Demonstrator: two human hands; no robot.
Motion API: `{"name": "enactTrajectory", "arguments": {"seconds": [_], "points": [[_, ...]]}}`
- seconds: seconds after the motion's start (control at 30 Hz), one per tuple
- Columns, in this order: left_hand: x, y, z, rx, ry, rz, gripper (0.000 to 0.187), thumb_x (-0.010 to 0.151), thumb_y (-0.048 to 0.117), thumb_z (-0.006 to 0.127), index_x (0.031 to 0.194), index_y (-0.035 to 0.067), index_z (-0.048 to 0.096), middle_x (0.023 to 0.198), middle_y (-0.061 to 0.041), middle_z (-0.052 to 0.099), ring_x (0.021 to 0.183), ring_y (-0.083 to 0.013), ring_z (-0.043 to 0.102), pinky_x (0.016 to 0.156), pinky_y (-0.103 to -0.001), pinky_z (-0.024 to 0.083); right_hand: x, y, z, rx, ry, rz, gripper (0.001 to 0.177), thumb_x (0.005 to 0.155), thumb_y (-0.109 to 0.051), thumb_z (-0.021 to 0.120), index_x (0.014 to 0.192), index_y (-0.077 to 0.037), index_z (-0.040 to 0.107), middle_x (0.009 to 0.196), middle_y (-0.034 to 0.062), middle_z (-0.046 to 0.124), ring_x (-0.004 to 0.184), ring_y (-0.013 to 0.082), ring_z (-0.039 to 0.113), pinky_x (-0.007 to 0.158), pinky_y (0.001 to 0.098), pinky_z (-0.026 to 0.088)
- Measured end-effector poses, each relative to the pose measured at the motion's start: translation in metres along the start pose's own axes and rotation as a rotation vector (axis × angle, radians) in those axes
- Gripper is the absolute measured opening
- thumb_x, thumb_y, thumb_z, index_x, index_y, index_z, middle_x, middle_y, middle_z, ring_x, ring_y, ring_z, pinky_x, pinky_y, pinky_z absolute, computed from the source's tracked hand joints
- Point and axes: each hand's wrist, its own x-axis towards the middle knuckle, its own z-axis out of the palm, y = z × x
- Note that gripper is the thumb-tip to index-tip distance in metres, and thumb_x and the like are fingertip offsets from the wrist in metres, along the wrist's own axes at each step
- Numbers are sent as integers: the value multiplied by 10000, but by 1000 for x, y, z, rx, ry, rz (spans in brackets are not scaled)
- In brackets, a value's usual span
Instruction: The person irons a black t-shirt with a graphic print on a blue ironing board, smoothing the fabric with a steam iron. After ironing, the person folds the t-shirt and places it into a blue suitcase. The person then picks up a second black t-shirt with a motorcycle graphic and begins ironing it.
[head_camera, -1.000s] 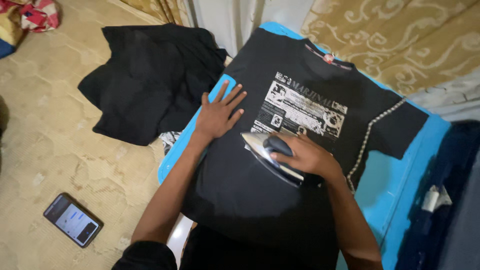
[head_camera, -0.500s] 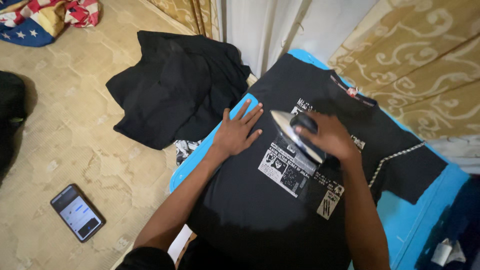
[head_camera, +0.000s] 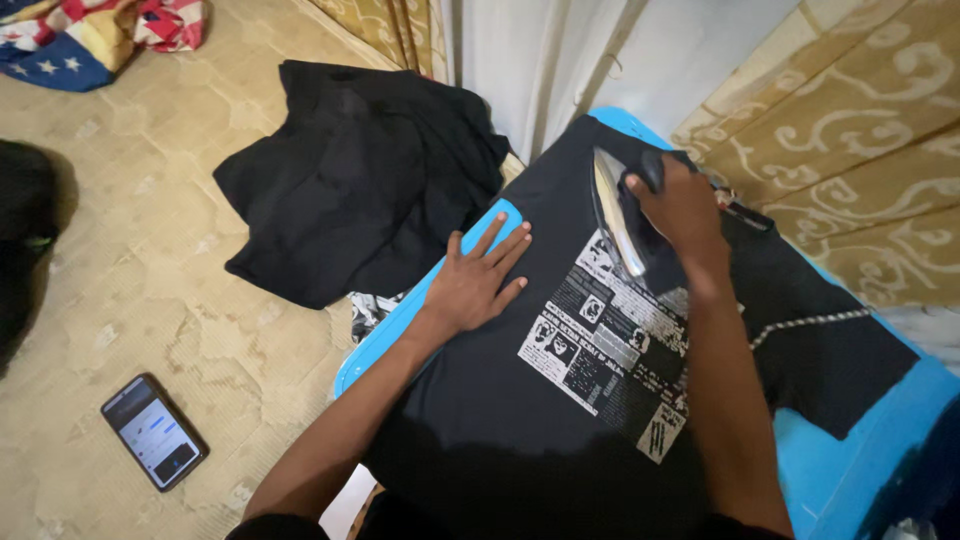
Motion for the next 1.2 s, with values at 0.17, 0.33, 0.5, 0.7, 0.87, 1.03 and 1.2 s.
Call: {"name": "enactTrajectory", "arguments": {"seconds": [0.17, 0.33, 0.5, 0.7, 0.87, 1.03, 1.2], "points": [[5, 5, -22, -90, -42, -34, 628, 993, 451, 507, 1519, 112, 460, 1651, 12, 320, 1548, -256, 207, 1087, -716, 261, -7, -14, -2, -36, -35, 15, 466, 958, -380, 743, 1139, 40, 654, 987, 315, 698, 949, 517, 663, 853, 575, 510], [34, 6, -34, -89, -249, -207, 475, 1045, 440, 487, 1438, 182, 553, 1633, 60, 382, 1599, -195, 222, 1247, -741, 110, -5, -3, 7, -80, 31, -52, 527, 948, -371, 761, 1239, 48, 627, 975, 338, 682, 953, 530, 642, 801, 590, 503], [53, -2, 7, 56, 163, -78, 589, 1011, 386, 505, 1494, 49, 485, 1660, -81, 343, 1559, -266, 221, 1155, -755, 137, 22, 17, 21, -135, 160, -12, 484, 915, -355, 787, 1197, 15, 653, 940, 308, 682, 926, 504, 646, 790, 584, 506], [51, -6, 25, -2, 94, -144, 664, 1022, 402, 466, 1564, 26, 391, 1676, -95, 284, 1568, -258, 184, 1179, -695, 178, 16, 8, 5, -86, 46, -1, 439, 979, -346, 765, 1148, 37, 631, 967, 304, 692, 972, 515, 646, 852, 582, 498], [55, -3, 20, -5, 77, -166, 671, 1014, 416, 469, 1558, 32, 386, 1672, -147, 252, 1559, -269, 200, 1168, -676, 207, 18, -13, -3, -41, -51, 96, 457, 974, -340, 741, 1194, 41, 617, 936, 334, 682, 934, 532, 648, 811, 575, 506], [54, -3, 14, -80, 81, -202, 687, 1002, 429, 491, 1550, 25, 397, 1633, -268, 256, 1511, -390, 248, 1175, -635, 232, 27, -27, -12, -32, -133, 135, 459, 986, -362, 708, 1215, 26, 619, 882, 300, 696, 884, 489, 700, 806, 557, 534], [53, -2, 13, -78, 73, -186, 702, 1001, 426, 510, 1543, -6, 400, 1586, -288, 321, 1425, -425, 368, 1162, -609, 285, 24, -56, -3, 19, -109, -25, 478, 918, -330, 750, 1231, 11, 629, 909, 298, 699, 897, 514, 673, 776, 563, 527]]}}
